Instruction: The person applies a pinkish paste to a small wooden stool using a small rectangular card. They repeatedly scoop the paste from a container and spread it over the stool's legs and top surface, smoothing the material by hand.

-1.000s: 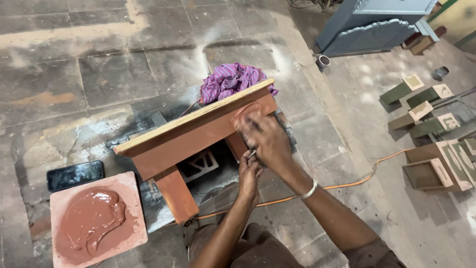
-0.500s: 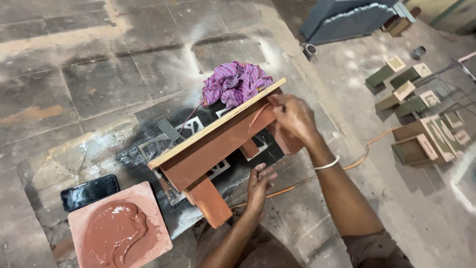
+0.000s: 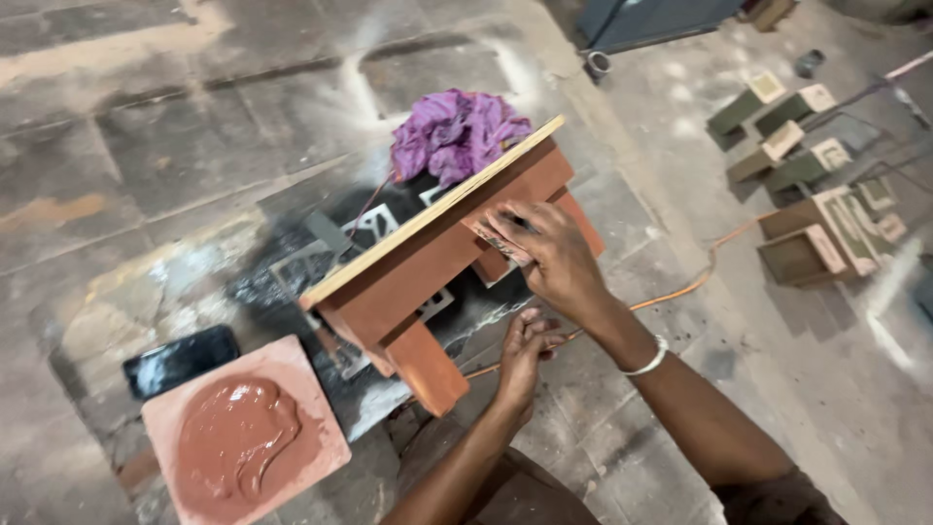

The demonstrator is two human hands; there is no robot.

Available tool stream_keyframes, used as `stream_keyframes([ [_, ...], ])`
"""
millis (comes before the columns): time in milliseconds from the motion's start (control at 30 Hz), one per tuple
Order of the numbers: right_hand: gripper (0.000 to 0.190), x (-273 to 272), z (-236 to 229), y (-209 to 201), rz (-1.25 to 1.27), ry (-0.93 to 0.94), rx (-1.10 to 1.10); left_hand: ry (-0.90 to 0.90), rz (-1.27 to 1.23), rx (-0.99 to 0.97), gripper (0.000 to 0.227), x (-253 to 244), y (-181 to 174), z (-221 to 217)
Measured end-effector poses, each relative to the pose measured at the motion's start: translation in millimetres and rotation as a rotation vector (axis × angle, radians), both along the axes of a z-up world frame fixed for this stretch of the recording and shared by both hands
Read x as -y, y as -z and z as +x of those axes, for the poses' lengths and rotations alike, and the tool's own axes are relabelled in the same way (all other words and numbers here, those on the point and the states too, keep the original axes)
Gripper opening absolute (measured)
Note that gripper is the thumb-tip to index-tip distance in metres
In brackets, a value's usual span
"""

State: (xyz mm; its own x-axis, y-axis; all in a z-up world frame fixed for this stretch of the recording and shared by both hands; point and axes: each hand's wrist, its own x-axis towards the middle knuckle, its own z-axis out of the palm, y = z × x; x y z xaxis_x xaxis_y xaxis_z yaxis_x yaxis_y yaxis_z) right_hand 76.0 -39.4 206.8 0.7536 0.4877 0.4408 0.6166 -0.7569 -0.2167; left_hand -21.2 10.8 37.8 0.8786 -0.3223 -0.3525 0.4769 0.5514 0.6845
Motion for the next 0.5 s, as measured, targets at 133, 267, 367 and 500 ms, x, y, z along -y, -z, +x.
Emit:
stream_keyframes([
  [133, 0.058, -48, -39, 33, -0.053, 0.001, -0.042, -0.051, 0.021, 0.04, 0.04, 1, 19, -26],
  [267, 0.043, -69, -84, 31, -0.324, -0.137, -0.06, -0.095, -0.038, 0.077, 0.032, -12, 26, -63],
  [367, 0.049, -40, -58, 14, -0.3, -0.139, 0.088, -0.073, 0.043, 0.106, 0.033, -37, 4, -68],
  [500, 0.012, 2, 19, -5, -0.159, 0.235, 0.111, 0.027, 0.021, 0.113, 0.036, -64, -47, -86],
])
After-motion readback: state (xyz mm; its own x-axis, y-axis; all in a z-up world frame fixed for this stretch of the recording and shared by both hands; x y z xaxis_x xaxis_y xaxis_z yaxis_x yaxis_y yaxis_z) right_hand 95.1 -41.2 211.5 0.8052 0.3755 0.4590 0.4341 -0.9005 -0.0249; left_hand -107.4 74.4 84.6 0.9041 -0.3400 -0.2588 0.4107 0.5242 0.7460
